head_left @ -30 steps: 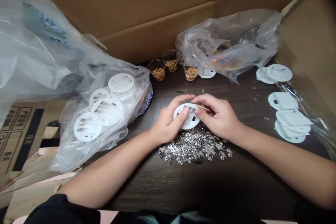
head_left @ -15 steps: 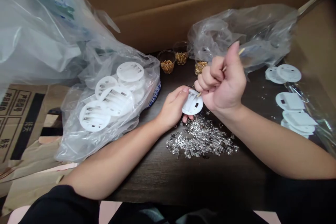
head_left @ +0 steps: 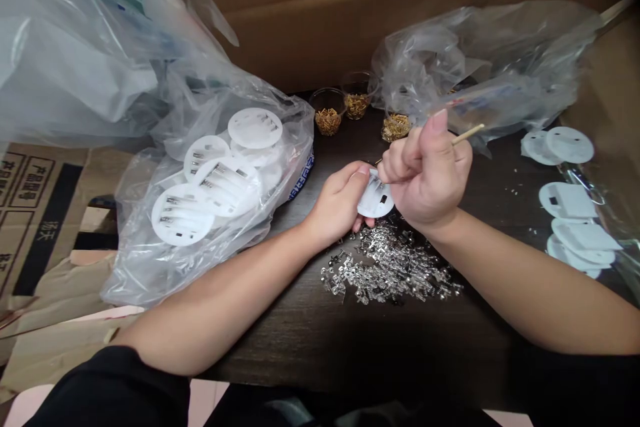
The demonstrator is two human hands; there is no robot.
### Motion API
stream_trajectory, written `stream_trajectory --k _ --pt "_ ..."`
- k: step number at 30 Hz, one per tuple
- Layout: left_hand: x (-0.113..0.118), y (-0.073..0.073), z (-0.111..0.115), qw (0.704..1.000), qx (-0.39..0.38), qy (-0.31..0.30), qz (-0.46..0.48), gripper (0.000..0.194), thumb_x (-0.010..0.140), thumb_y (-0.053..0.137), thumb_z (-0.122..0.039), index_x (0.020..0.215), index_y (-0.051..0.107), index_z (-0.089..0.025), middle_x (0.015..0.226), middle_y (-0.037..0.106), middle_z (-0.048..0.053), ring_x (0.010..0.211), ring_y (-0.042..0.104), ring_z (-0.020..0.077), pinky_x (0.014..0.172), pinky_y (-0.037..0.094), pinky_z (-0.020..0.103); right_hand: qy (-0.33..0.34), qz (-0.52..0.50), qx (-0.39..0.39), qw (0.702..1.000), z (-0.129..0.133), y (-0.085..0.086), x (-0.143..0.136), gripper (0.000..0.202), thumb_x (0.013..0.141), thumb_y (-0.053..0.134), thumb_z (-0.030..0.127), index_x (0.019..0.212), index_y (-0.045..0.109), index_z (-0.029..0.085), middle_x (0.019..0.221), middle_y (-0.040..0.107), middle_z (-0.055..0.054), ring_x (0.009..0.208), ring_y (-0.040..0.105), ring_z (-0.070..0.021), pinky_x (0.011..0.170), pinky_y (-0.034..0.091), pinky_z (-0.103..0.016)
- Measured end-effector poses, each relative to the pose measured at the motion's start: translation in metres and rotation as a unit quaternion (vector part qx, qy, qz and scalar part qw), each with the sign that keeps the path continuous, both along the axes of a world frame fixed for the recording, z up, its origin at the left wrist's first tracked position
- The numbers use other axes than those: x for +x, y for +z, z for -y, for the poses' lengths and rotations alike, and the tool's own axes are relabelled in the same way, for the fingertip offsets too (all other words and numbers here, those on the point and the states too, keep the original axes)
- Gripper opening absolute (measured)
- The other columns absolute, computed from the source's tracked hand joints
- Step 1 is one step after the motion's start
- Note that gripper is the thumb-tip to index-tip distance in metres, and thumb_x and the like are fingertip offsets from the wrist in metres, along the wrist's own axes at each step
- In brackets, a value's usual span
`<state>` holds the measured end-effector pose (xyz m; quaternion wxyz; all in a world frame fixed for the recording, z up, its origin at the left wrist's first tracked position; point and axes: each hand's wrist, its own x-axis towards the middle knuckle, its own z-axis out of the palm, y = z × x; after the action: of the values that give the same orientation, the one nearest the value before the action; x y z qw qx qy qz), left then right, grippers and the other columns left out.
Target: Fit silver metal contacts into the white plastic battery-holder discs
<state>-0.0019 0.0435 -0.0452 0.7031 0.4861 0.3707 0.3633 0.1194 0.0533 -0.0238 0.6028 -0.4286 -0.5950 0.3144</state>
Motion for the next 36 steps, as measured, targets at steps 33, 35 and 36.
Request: stream_trajectory --k 33,35,36 --pt "0.002 -0.002 0.001 1.0 0.006 -0.002 -0.013 0.029 0.105 0.046 -0.037 0.085 0.053 -0.019 0.051 0.056 -0.007 0.034 0.054 0.007 0.029 0.031 0.015 0.026 -0.005 0.009 1.0 -0.001 -0.001 0.005 0.065 0.098 0.033 0.079 0.062 0.018 0.027 0.048 0.014 0.006 0.039 0.02 -0.0132 0.04 0.028 -0.034" --pt "0.002 -0.003 0.001 1.0 0.004 0.001 -0.011 0.03 0.106 0.046 -0.04 0.084 0.053 -0.019 0.051 0.055 -0.006 0.033 0.053 0.0073 0.028 0.03 0.015 0.025 0.011 0.006 1.0 0.0 0.001 0.008 0.064 0.099 0.028 0.079 0.064 0.017 0.027 0.049 0.012 0.006 0.039 0.021 -0.0135 0.041 0.028 -0.034" --pt "0.002 -0.004 0.0 1.0 0.003 0.005 -0.01 0.031 0.106 0.046 -0.04 0.084 0.053 -0.019 0.05 0.055 -0.006 0.033 0.053 0.0074 0.027 0.03 0.015 0.023 0.011 0.009 1.0 0.001 0.002 0.008 0.064 0.099 0.027 0.079 0.064 0.016 0.026 0.05 0.011 0.006 0.039 0.02 -0.0135 0.041 0.028 -0.034"
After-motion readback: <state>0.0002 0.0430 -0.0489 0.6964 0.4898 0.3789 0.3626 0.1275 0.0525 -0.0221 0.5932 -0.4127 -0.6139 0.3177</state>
